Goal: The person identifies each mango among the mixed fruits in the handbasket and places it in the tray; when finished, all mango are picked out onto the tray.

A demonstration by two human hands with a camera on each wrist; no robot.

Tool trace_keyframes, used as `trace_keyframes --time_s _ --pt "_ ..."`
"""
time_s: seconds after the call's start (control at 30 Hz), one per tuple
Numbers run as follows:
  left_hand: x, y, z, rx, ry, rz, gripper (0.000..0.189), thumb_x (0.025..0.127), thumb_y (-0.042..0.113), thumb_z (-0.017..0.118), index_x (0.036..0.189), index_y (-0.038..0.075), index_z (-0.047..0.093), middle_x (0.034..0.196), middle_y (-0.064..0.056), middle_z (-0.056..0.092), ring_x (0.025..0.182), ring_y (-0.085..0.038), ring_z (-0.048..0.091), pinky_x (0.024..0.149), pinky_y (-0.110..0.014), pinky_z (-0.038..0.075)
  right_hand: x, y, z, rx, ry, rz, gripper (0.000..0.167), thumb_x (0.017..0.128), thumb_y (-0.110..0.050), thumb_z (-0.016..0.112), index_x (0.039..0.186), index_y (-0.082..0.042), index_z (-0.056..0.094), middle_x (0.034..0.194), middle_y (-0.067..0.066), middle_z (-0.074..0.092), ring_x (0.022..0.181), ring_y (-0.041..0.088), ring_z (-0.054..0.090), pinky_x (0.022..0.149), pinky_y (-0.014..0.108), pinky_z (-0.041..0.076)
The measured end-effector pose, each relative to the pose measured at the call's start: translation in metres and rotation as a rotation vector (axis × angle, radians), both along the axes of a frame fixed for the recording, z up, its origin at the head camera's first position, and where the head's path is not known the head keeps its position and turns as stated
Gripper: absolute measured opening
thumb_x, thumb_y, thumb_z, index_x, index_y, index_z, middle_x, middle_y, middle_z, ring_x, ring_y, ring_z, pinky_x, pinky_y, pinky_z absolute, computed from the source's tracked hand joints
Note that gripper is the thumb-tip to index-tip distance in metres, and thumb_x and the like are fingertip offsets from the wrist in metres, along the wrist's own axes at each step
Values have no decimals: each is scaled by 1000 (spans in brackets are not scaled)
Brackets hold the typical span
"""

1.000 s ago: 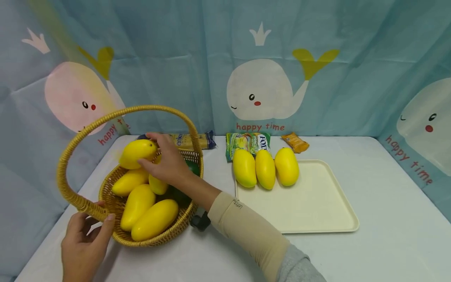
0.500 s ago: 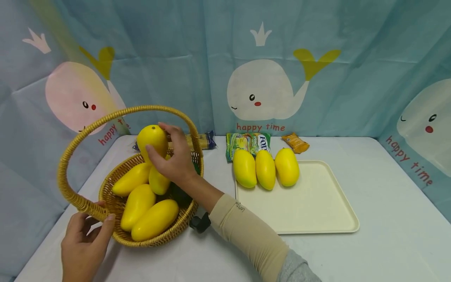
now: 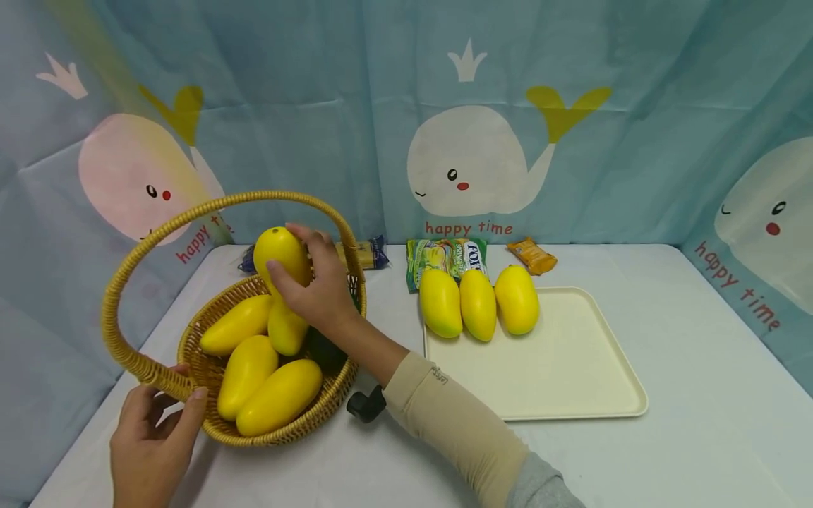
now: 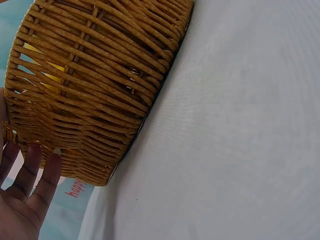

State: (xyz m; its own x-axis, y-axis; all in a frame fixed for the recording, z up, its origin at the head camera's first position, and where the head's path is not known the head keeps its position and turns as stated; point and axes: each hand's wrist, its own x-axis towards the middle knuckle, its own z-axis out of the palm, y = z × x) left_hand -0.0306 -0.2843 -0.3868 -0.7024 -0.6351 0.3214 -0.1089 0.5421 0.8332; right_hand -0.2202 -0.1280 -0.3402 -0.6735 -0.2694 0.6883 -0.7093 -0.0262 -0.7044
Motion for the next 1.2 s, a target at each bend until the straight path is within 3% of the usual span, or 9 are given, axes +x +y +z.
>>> trace_keyframes --time_s 0.3,0.47,0.7,1.0,1.2 --pt "0 -4 -2 4 -9 9 42 94 6 70 133 6 58 121 2 53 100 -1 55 75 0 46 3 14 0 180 63 -8 74 89 -15 71 152 -6 33 135 13 47 106 16 50 81 14 49" --pt "-1 -4 -4 -2 -15 8 43 93 5 70 134 4 57 117 10 51 99 1 54 75 1 45 5 18 -2 239 76 -1 81 88 -11 73 155 -6 27 139 15 44 115 18 48 89 14 47" --pt "-2 -4 -6 1 9 2 43 92 4 71 133 3 58 116 15 50 98 1 55 75 0 46 9 28 -3 216 4 -3 86 88 -12 76 157 -9 24 146 13 41 122 18 48 94 20 50" --pt "-1 -1 -3 -4 26 -5 41 92 5 71 132 5 59 117 7 52 99 0 56 74 -1 47 19 42 -2 110 -99 137 86 89 -8 74 158 -13 22 151 9 37 117 16 56 85 20 56" --pt "-1 -1 -4 8 20 -4 42 92 4 71 133 4 58 116 10 51 100 -1 55 74 0 46 26 52 2 95 -139 176 82 91 -11 73 157 -12 25 146 10 42 114 18 59 86 26 57"
